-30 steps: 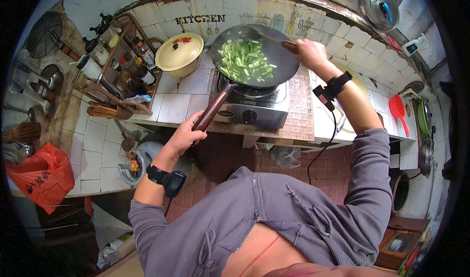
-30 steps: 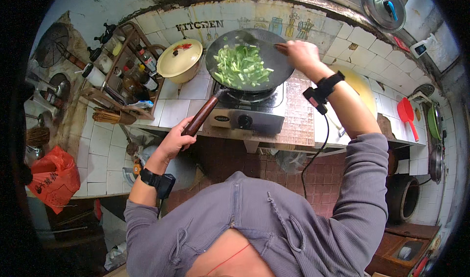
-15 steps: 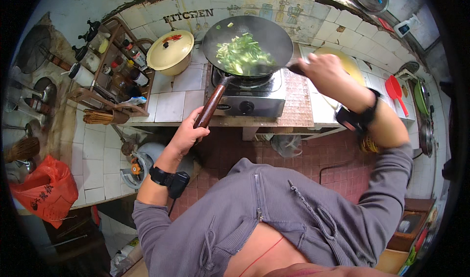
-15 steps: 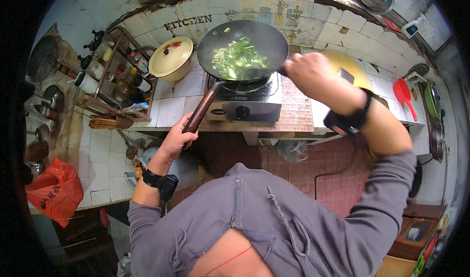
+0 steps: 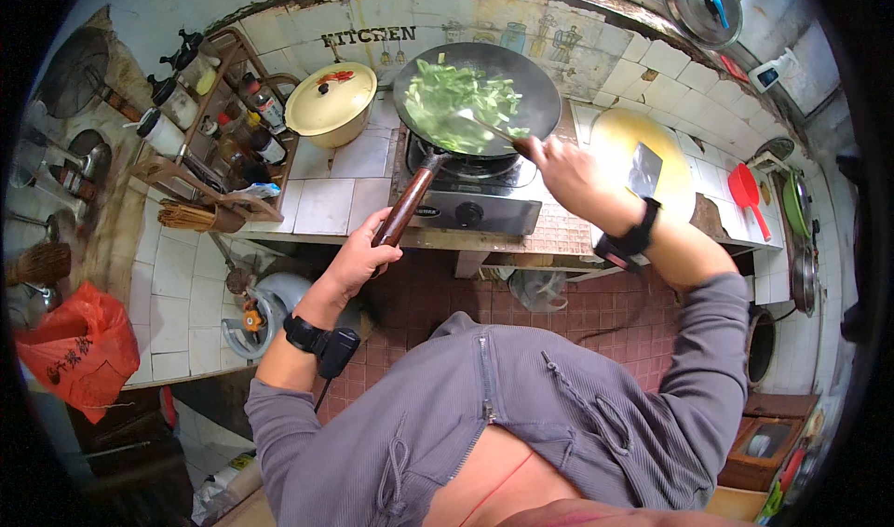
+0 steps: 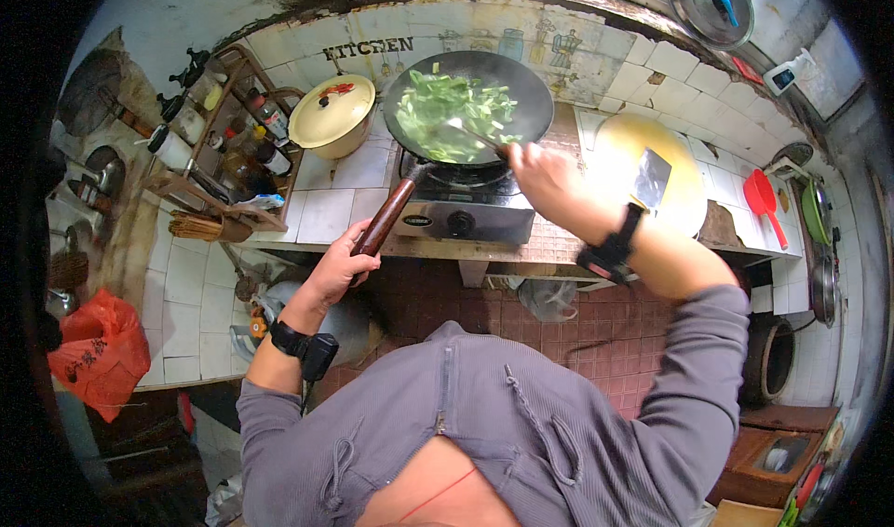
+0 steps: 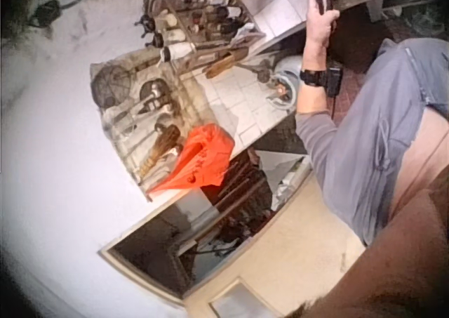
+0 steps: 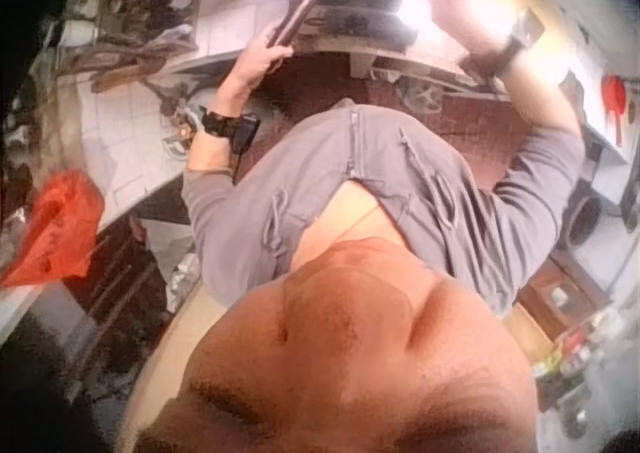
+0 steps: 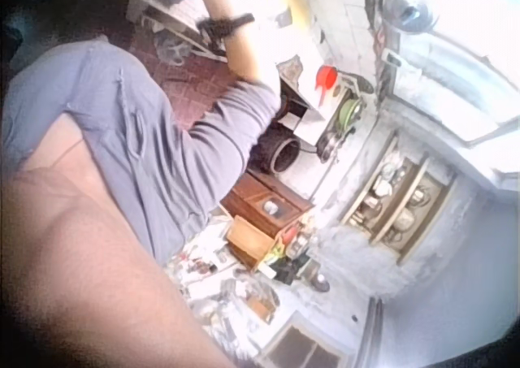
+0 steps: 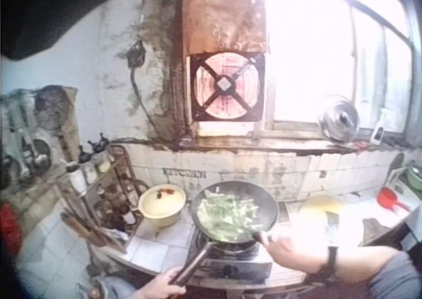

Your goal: The person transfers cooked fries from a wok to a plate, then adds oil to the wok. They chop green onions and leafy greens on a cutting board, add them to the wok, and stir-fry the vegetables with a spatula.

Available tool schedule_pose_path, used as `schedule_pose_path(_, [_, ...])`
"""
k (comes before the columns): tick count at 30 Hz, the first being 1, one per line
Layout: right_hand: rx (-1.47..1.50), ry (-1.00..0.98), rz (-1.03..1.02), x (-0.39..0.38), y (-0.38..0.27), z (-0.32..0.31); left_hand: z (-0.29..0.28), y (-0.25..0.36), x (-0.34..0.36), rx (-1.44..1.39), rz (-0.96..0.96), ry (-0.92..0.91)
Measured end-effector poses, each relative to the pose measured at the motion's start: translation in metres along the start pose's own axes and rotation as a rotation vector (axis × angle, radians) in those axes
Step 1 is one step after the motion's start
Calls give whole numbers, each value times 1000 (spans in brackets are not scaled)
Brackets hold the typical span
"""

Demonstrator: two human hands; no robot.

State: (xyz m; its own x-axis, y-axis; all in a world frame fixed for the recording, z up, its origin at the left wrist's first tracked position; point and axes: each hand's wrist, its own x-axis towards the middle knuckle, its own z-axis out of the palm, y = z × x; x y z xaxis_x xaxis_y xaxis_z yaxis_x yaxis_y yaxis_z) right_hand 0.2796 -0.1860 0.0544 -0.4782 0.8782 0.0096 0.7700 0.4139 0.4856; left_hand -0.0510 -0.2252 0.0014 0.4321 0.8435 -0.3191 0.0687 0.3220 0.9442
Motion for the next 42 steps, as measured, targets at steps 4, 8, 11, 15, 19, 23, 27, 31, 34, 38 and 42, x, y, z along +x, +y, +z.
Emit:
schedule_pose_path(4, [-147, -17, 88, -25, 33, 8, 0, 0, 0, -1, -13, 14])
schedule_pose_path(8, [120, 95, 239, -7, 64, 4, 1, 0, 0, -37, -7, 11])
schedule_pose_path(11, [191, 2, 367, 27, 69, -3, 1, 1, -1, -33, -6, 15])
schedule_pose_path(15, [383, -27, 497, 75, 46, 3, 1, 2, -1, -39, 8, -1])
schedule_pose_path(19, [335, 35, 197, 62, 8, 17, 2, 1, -1, -30, 9, -4])
schedule_pose_path(23, [-161, -158, 97, -8, 30, -40, 1, 0, -1, -6, 10, 5])
schedule_pose_path(27, [-168, -79, 127, -55, 78, -121, 2, 0, 0, 18, 0, 22])
schedule_pose_path(31, [-116, -388, 45, -15, 65, -96, 2, 0, 0, 11, 20, 4])
schedule_pose_path(34, [-177, -108, 101, 19, 64, -59, 1, 0, 1, 30, 0, 17])
schedule_pose_path(38, [-388, -165, 102, 6, 114, -79, 1, -1, 1, 7, 7, 22])
schedule_pose_path(42, [-448, -168, -31, 13, 123, -84, 2, -1, 0, -2, 20, 23])
